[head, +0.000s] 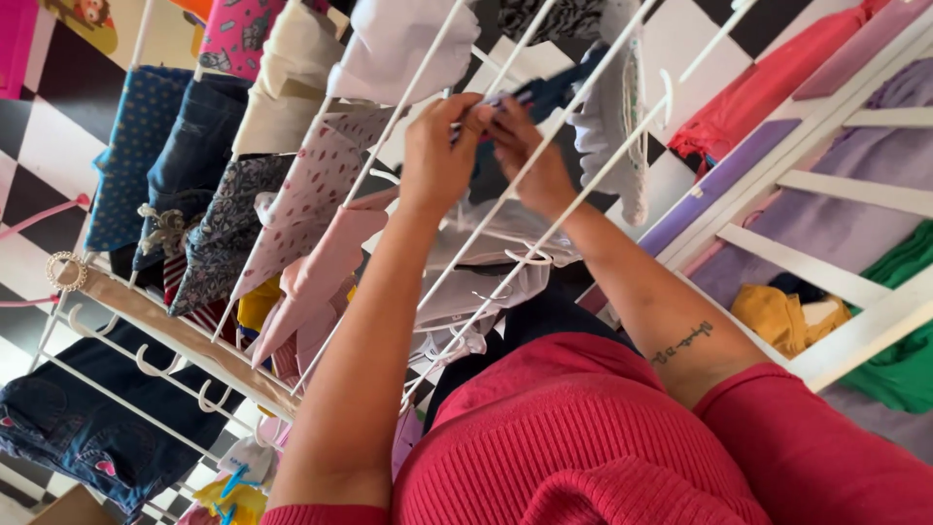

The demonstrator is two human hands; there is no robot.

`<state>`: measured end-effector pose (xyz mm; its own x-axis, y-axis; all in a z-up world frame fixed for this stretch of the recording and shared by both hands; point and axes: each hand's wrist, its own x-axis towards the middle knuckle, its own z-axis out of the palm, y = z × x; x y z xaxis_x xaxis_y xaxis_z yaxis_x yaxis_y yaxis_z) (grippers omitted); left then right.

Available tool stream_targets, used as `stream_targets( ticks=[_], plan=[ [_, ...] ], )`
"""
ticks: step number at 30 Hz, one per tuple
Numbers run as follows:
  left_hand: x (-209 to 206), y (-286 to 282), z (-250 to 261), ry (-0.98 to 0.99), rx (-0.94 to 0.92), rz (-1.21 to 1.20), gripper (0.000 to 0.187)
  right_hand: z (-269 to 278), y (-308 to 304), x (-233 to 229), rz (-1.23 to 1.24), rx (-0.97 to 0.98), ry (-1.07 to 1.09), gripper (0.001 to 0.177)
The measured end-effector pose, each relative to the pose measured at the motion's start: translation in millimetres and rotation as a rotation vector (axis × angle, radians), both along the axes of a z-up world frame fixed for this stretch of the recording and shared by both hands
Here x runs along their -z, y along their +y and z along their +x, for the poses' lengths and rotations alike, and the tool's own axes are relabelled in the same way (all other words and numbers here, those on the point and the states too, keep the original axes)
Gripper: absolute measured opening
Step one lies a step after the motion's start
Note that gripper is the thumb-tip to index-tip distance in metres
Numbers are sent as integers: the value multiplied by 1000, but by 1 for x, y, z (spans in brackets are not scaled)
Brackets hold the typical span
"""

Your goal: The person hangs small children's clothing items on hangers and places the hangers onto a white drying rack. They pick garments one at a time from a bed, thread each onto a hanger, and hang the hangers on the rack bars, spreading items apart.

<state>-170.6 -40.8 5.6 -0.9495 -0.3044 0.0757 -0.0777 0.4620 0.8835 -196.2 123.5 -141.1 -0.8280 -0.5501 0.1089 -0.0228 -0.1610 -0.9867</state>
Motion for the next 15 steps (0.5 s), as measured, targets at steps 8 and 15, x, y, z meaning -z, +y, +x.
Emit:
stream_targets(
  ticks=[8, 15],
  plan=[
    [-13, 8, -6, -65, -126, 23, 24, 17, 108, -44, 744, 593, 692, 40],
    [-17, 10, 2, -29, -79, -143, 21, -20, 162, -66, 1116, 580, 520, 39]
  ],
)
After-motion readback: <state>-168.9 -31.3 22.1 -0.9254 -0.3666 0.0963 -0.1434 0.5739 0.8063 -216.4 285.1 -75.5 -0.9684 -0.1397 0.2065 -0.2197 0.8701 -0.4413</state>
